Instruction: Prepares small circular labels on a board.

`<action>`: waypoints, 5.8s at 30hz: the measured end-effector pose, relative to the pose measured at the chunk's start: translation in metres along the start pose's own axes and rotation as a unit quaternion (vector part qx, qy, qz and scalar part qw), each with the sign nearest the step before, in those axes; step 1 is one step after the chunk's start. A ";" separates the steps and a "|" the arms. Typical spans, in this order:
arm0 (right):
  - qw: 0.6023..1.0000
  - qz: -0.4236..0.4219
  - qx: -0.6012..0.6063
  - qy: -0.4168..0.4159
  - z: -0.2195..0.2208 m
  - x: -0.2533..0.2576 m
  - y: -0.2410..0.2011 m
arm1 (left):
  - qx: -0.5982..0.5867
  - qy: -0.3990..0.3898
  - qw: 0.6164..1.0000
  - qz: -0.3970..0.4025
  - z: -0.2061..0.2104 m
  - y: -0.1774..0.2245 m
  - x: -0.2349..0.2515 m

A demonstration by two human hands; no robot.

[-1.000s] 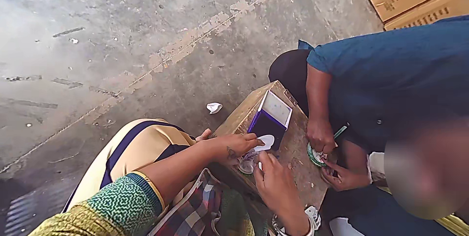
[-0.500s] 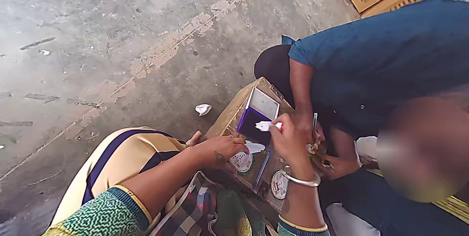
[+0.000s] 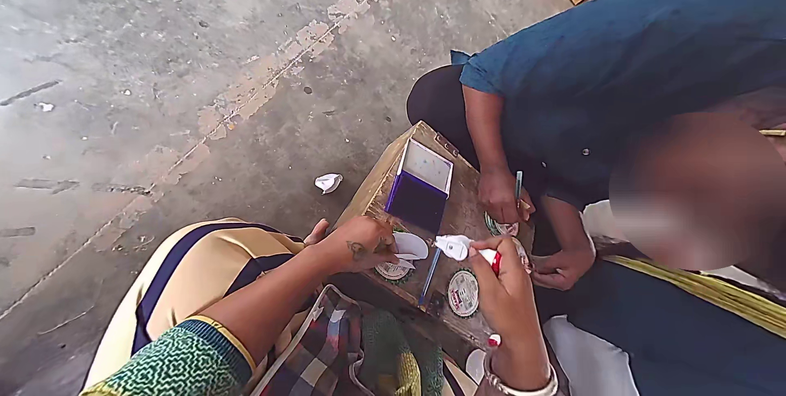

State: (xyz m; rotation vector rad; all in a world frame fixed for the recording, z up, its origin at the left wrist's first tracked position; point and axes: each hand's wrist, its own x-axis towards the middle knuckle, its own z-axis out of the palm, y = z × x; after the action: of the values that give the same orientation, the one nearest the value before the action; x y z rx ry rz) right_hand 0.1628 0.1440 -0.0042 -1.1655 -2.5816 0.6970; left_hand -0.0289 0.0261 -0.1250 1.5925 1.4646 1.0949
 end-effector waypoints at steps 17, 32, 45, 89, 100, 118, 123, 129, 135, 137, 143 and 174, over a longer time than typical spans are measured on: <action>0.998 0.027 0.037 -0.046 0.020 -0.036 0.005 | -0.055 0.024 0.993 -0.098 -0.002 0.004 0.004; 0.953 -0.170 -0.159 -0.193 0.025 -0.010 -0.011 | -0.008 0.140 0.990 0.006 0.004 0.014 -0.004; 0.940 -0.133 -0.188 -0.252 0.035 0.009 -0.031 | 0.123 0.282 0.948 0.087 0.004 0.012 -0.016; 0.814 0.130 0.516 0.232 0.077 -0.042 0.007 | 0.283 0.084 0.951 0.093 0.054 0.015 -0.029; 0.999 -0.040 0.007 -0.032 0.017 -0.045 0.017 | 0.052 0.190 0.977 -0.080 0.040 0.023 -0.029; 0.958 -0.097 -0.168 -0.211 0.025 0.007 -0.028 | -0.001 0.131 0.983 -0.131 0.025 0.027 -0.027; 0.991 -0.062 -0.110 -0.044 -0.004 0.033 -0.020 | 0.032 0.112 0.992 -0.049 0.032 0.020 -0.032; 0.980 0.074 -0.135 -0.124 0.042 0.084 -0.031 | 0.130 0.114 0.984 0.043 0.038 0.011 -0.031; 0.979 0.125 -0.105 -0.121 0.041 0.083 -0.032 | 0.150 0.068 0.985 0.045 0.033 0.013 -0.030; 0.988 0.120 -0.063 -0.074 0.032 0.072 -0.028 | 0.158 0.095 0.981 0.058 0.036 0.010 -0.030; 0.997 0.073 0.012 -0.002 0.014 0.023 -0.015 | 0.108 0.141 0.984 0.032 0.038 0.012 -0.027; 0.965 -0.104 -0.150 -0.186 0.055 0.000 -0.023 | 0.015 0.254 0.962 -0.095 0.037 0.016 -0.021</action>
State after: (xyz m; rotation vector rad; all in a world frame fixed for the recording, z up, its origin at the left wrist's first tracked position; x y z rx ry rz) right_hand 0.1269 0.1127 -0.0397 -0.8810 -3.1586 0.5313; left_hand 0.0111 0.0053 -0.1276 1.2023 1.9257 1.4400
